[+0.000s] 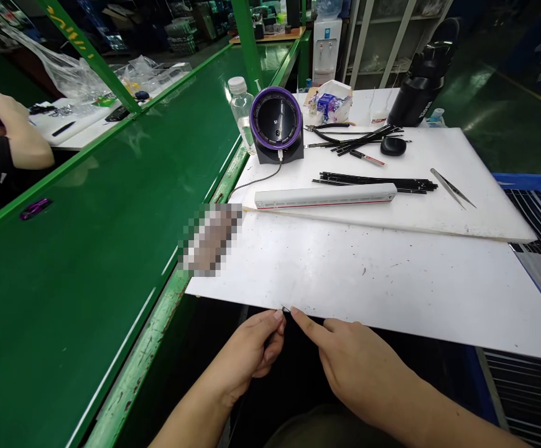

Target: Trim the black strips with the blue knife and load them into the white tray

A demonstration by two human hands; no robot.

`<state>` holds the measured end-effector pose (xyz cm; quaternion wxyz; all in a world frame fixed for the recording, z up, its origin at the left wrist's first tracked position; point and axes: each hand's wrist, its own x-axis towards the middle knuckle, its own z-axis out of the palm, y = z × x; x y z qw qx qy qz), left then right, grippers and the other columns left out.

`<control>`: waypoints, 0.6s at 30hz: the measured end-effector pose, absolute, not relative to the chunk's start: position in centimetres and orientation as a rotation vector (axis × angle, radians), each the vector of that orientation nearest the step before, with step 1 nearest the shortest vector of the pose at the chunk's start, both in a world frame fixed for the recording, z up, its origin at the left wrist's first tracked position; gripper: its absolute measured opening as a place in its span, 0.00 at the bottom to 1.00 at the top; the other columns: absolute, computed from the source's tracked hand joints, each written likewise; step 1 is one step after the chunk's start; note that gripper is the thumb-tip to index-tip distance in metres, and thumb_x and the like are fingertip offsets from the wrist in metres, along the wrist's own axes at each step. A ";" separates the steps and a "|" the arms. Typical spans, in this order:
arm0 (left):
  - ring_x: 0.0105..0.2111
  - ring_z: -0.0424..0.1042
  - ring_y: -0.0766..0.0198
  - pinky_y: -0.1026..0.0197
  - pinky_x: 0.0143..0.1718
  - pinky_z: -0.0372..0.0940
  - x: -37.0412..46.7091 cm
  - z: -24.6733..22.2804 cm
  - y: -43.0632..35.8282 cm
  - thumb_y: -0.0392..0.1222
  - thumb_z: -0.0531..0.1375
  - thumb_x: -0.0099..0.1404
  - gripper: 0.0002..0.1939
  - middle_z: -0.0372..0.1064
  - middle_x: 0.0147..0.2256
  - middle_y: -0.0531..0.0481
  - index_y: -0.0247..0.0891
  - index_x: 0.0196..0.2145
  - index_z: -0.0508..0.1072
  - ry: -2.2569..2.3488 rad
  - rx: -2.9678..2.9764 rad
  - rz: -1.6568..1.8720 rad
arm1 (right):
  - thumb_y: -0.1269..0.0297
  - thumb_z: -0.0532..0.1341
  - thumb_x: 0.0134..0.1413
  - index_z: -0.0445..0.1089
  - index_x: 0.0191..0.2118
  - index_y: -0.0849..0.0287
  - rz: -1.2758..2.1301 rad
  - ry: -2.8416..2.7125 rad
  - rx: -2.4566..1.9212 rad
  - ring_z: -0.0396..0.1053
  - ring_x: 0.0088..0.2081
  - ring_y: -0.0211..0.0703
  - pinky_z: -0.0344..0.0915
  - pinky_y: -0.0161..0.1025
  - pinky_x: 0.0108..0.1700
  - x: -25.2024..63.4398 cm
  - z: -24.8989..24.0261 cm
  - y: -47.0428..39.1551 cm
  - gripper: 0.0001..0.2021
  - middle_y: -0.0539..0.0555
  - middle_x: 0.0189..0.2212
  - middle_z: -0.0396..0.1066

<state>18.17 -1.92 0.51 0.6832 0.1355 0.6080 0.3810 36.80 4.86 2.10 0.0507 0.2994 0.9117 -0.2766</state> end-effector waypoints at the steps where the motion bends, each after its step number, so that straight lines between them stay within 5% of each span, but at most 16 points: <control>1: 0.14 0.39 0.76 0.71 0.14 0.35 18.1 0.5 -1.9 0.57 0.56 0.62 0.18 0.51 0.14 0.60 0.39 0.28 0.63 1.365 0.303 0.854 | 0.75 0.49 0.59 0.47 0.69 0.47 -0.818 2.782 0.906 0.66 0.25 0.42 0.48 0.37 0.25 36.8 2.0 4.8 0.33 0.51 0.27 0.69; 11: 0.14 0.40 0.75 0.71 0.14 0.35 18.1 0.7 -2.1 0.53 0.54 0.65 0.15 0.51 0.15 0.60 0.38 0.28 0.63 1.335 0.296 0.874 | 0.78 0.51 0.54 0.44 0.70 0.50 -0.485 2.803 0.926 0.65 0.20 0.41 0.40 0.38 0.20 36.3 0.8 3.2 0.38 0.52 0.27 0.68; 18: 0.13 0.41 0.75 0.70 0.14 0.35 18.4 1.0 -2.8 0.50 0.52 0.66 0.14 0.52 0.15 0.59 0.38 0.29 0.63 1.275 0.301 0.918 | 0.75 0.47 0.61 0.46 0.69 0.47 -0.894 2.816 1.034 0.67 0.24 0.40 0.58 0.36 0.26 37.2 0.3 3.3 0.32 0.50 0.28 0.68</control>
